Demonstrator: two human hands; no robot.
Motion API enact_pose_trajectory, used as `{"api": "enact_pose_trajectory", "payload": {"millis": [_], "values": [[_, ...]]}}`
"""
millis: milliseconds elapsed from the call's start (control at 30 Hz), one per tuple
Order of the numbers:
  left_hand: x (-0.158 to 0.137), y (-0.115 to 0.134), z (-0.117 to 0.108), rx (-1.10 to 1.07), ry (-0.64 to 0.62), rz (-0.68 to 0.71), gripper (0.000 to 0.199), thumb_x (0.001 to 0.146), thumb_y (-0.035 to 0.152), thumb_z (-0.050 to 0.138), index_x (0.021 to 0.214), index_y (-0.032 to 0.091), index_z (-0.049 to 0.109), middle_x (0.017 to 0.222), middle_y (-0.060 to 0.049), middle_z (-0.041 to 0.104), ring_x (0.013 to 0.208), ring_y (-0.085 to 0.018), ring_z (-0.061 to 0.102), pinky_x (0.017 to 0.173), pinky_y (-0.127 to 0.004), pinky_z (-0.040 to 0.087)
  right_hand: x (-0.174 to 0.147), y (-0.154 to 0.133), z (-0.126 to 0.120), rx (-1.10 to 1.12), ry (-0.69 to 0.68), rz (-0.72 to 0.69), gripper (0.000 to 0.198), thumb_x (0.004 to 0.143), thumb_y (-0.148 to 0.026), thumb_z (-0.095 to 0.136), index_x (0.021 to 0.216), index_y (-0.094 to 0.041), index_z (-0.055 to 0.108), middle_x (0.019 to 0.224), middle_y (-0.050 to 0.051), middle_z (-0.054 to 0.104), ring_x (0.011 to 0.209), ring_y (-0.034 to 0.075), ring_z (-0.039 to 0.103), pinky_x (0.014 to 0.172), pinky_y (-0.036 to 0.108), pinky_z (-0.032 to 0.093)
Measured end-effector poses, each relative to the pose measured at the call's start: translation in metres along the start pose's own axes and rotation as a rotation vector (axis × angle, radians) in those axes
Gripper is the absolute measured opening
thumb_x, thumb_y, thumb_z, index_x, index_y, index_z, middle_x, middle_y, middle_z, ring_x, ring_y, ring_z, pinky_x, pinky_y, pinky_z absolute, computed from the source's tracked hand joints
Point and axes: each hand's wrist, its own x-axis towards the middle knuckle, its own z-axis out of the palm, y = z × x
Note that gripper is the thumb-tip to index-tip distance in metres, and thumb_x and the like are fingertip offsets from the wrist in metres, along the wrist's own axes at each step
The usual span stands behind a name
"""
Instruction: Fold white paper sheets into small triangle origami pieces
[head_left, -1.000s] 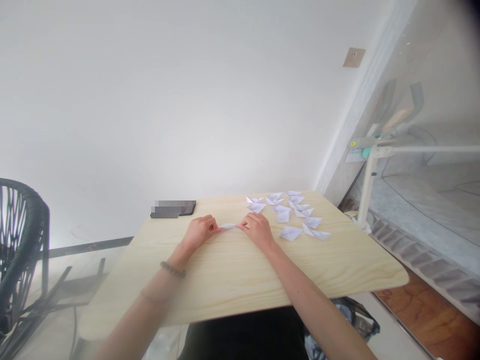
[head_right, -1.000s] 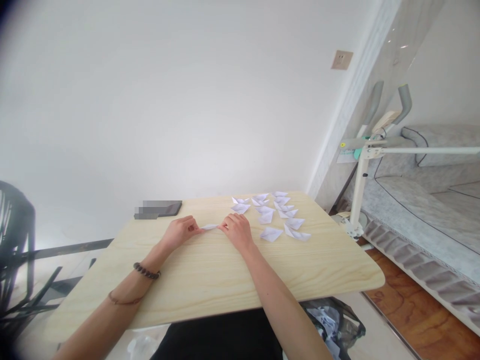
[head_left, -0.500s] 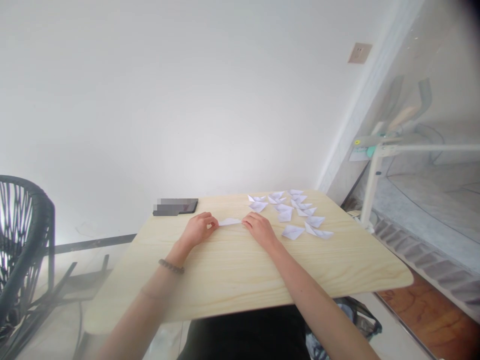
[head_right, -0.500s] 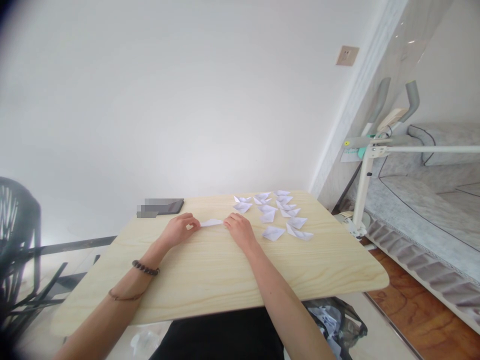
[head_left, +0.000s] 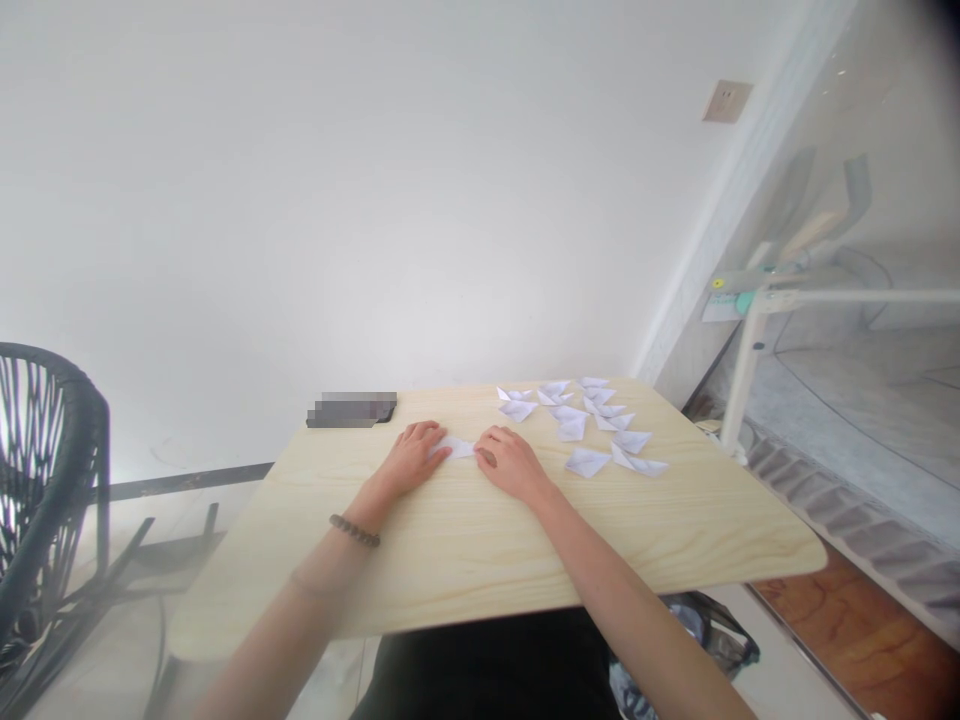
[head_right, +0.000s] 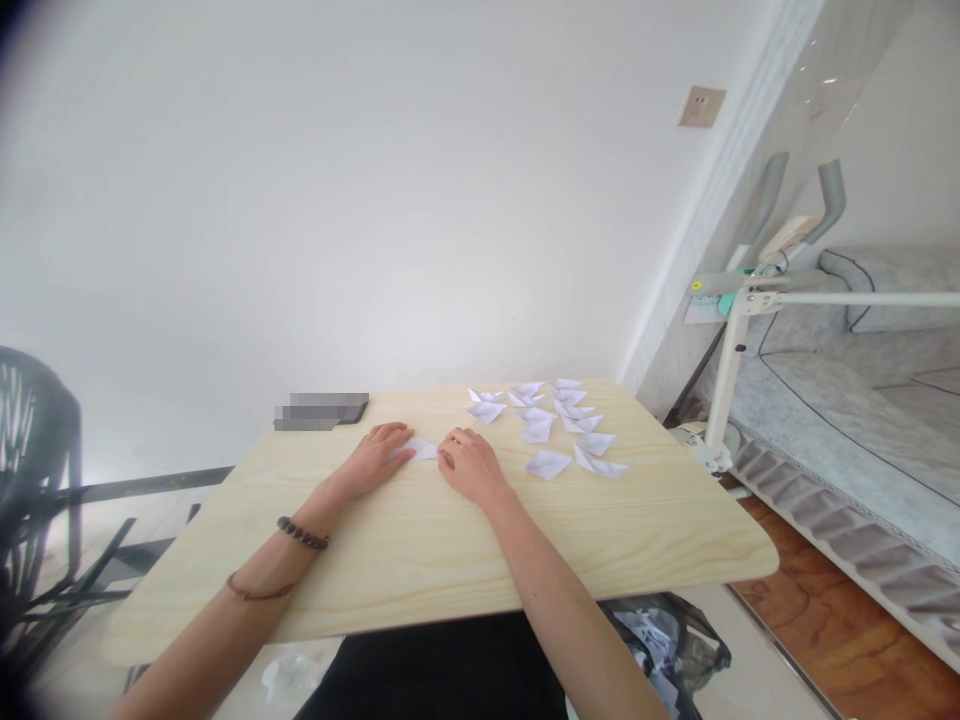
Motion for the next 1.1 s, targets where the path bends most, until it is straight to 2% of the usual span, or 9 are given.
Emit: {"api": "enact_pose_trajectory", "payload": {"millis": [167, 367, 533, 633, 733, 900, 967, 1100], "values": [[0.001, 0.002, -0.001, -0.023, -0.011, 0.008, 0.034, 0.082, 0.038, 0.037, 0.110, 0.022, 0.050, 0.113, -0.008, 0.049, 0.105, -0.022, 0.042, 0.089, -0.039, 0.035, 0.001, -0.005, 0.001, -0.015, -0.026, 0.115, 0.027, 0.078, -0.031, 0.049, 0.102, -0.019, 0.054, 0.093, 0.005, 0.054, 0.090, 0.017, 0.046, 0.081, 0.030, 0.034], [0.004, 0.006, -0.003, -0.126, 0.023, 0.018, 0.028, 0.080, 0.033, 0.044, 0.103, 0.020, 0.053, 0.106, -0.008, 0.054, 0.100, -0.021, 0.046, 0.088, -0.037, 0.036, 0.001, 0.000, 0.003, 0.100, -0.038, 0.146, 0.017, 0.077, -0.029, 0.051, 0.090, -0.020, 0.057, 0.091, 0.004, 0.054, 0.088, 0.016, 0.047, 0.081, 0.029, 0.035], [0.006, 0.016, -0.008, -0.360, 0.034, -0.047, 0.026, 0.076, 0.031, 0.048, 0.099, 0.018, 0.049, 0.093, -0.005, 0.057, 0.087, -0.017, 0.052, 0.079, -0.032, 0.041, 0.001, 0.004, 0.006, 0.248, -0.002, 0.178, 0.010, 0.076, -0.025, 0.051, 0.082, -0.019, 0.055, 0.086, 0.002, 0.056, 0.081, 0.013, 0.050, 0.075, 0.026, 0.038], [0.007, 0.023, -0.010, -0.505, 0.041, -0.102, 0.020, 0.077, 0.030, 0.047, 0.093, 0.019, 0.049, 0.084, -0.002, 0.058, 0.078, -0.014, 0.054, 0.074, -0.028, 0.043, 0.000, 0.004, 0.006, 0.328, -0.019, 0.250, 0.018, 0.075, -0.027, 0.052, 0.091, -0.019, 0.053, 0.077, 0.000, 0.058, 0.070, 0.012, 0.052, 0.068, 0.025, 0.039], [0.009, 0.027, -0.010, -0.584, 0.045, -0.122, 0.019, 0.076, 0.030, 0.048, 0.089, 0.018, 0.051, 0.083, -0.002, 0.059, 0.077, -0.014, 0.055, 0.073, -0.027, 0.044, 0.000, 0.004, 0.005, 0.385, -0.047, 0.255, 0.027, 0.074, -0.027, 0.053, 0.100, -0.020, 0.051, 0.079, 0.000, 0.060, 0.065, 0.011, 0.053, 0.065, 0.024, 0.040], [0.009, 0.027, -0.007, -0.600, 0.056, -0.180, 0.032, 0.068, 0.033, 0.056, 0.096, 0.018, 0.053, 0.087, -0.003, 0.062, 0.080, -0.016, 0.057, 0.073, -0.028, 0.044, 0.001, 0.004, 0.004, 0.384, -0.033, 0.191, 0.014, 0.075, -0.027, 0.051, 0.082, -0.020, 0.061, 0.079, 0.001, 0.063, 0.063, 0.011, 0.053, 0.063, 0.023, 0.040], [0.009, 0.025, -0.008, -0.601, 0.020, -0.200, 0.035, 0.068, 0.035, 0.057, 0.098, 0.018, 0.054, 0.085, -0.003, 0.064, 0.077, -0.016, 0.057, 0.072, -0.027, 0.044, 0.001, 0.005, 0.005, 0.414, 0.002, 0.231, 0.013, 0.074, -0.028, 0.054, 0.078, -0.020, 0.063, 0.075, 0.001, 0.064, 0.063, 0.012, 0.055, 0.062, 0.023, 0.040], [0.009, 0.018, -0.012, -0.608, -0.053, -0.215, 0.030, 0.069, 0.037, 0.053, 0.088, 0.016, 0.061, 0.082, -0.003, 0.066, 0.070, -0.016, 0.058, 0.065, -0.026, 0.045, 0.001, 0.009, 0.006, 0.513, 0.071, 0.385, 0.015, 0.069, -0.032, 0.058, 0.072, -0.019, 0.065, 0.068, 0.001, 0.065, 0.062, 0.014, 0.058, 0.060, 0.023, 0.043]]}}
